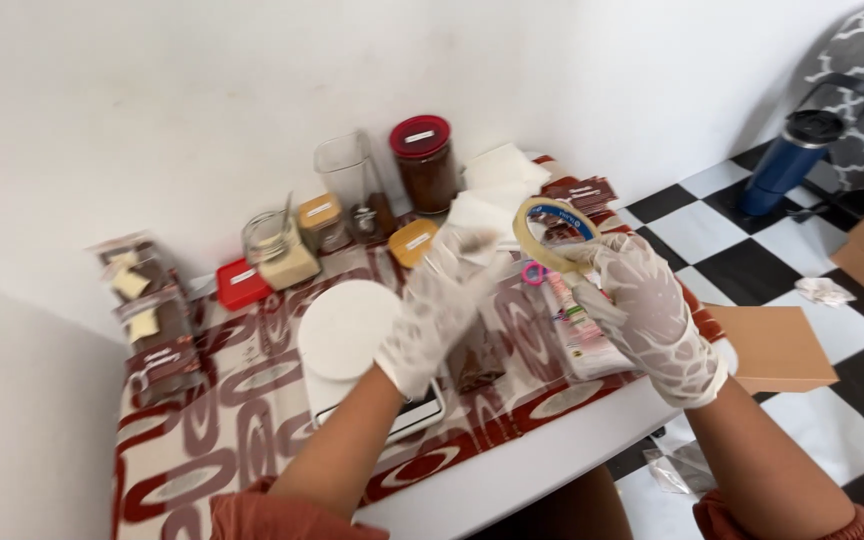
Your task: The person places a small white item into a clear plastic bag, weighs it on a digital scale, adds a granular substance with a spoon, seals the bag, and secures it with tape. The person then places the sealed bag into a branded outer pouch and seals it.
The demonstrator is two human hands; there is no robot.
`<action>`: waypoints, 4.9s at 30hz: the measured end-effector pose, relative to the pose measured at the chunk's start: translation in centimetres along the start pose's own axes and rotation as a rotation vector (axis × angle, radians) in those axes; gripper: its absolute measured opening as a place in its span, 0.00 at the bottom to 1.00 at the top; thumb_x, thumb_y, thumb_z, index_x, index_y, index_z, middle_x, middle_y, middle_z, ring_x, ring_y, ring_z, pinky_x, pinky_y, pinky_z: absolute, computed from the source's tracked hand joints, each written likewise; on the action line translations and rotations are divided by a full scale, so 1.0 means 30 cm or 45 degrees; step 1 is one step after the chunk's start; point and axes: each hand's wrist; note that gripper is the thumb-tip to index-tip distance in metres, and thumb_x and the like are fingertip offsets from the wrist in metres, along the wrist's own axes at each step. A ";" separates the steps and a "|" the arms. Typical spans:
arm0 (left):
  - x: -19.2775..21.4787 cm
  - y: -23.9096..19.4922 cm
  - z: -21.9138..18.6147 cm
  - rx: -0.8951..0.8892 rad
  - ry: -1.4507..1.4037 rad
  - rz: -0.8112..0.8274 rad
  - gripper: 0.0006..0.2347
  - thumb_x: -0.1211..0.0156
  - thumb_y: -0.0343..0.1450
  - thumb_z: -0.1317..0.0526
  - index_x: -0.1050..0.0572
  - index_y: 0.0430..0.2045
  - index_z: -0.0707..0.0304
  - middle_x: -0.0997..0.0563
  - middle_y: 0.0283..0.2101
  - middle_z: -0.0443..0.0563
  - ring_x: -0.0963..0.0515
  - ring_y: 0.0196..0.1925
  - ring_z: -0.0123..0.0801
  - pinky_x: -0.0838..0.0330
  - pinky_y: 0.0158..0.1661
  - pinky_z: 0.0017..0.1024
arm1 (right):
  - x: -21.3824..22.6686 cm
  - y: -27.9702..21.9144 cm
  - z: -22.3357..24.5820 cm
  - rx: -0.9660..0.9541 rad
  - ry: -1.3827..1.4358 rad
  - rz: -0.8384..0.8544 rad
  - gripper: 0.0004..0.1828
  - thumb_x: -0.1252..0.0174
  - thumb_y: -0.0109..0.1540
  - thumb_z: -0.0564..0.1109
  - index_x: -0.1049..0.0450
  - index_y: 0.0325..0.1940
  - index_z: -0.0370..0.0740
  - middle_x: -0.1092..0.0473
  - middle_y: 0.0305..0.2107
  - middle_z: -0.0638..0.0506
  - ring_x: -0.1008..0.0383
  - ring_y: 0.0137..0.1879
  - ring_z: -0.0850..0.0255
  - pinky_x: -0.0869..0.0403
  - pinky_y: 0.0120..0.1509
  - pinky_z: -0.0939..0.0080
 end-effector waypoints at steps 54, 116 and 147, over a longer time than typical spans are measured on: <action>0.443 -0.477 0.496 0.235 -1.560 0.066 0.20 0.45 0.70 0.77 0.32 0.57 0.62 0.27 0.59 0.62 0.20 0.55 0.50 0.21 0.51 0.36 | -0.091 -0.113 0.924 -0.103 1.373 0.467 0.08 0.39 0.58 0.40 0.20 0.31 0.31 0.20 0.34 0.40 0.25 0.47 0.58 0.25 0.56 0.52; 0.463 -0.535 0.317 -0.657 -0.456 -0.648 0.02 0.48 0.76 0.69 0.28 0.39 0.68 0.16 0.26 0.59 0.17 0.24 0.33 0.20 0.31 0.29 | -0.159 -0.337 1.072 -0.246 1.406 0.080 0.36 0.30 0.56 0.36 0.33 0.67 0.33 0.19 0.39 0.42 0.18 0.37 0.61 0.16 0.40 0.63; 0.634 -0.498 0.512 -0.308 -0.901 -0.396 0.08 0.56 0.79 0.56 0.29 0.40 0.57 0.17 0.50 0.62 0.12 0.26 0.41 0.15 0.32 0.29 | 0.008 0.486 0.415 -0.524 -1.065 1.289 0.18 0.46 0.65 0.47 0.24 0.28 0.31 0.31 0.24 0.46 0.27 0.29 0.54 0.24 0.32 0.56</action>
Point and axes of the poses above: each hand's wrist, its own y-axis towards the middle knuckle, its own x-axis out of the back of the hand, z = x × y
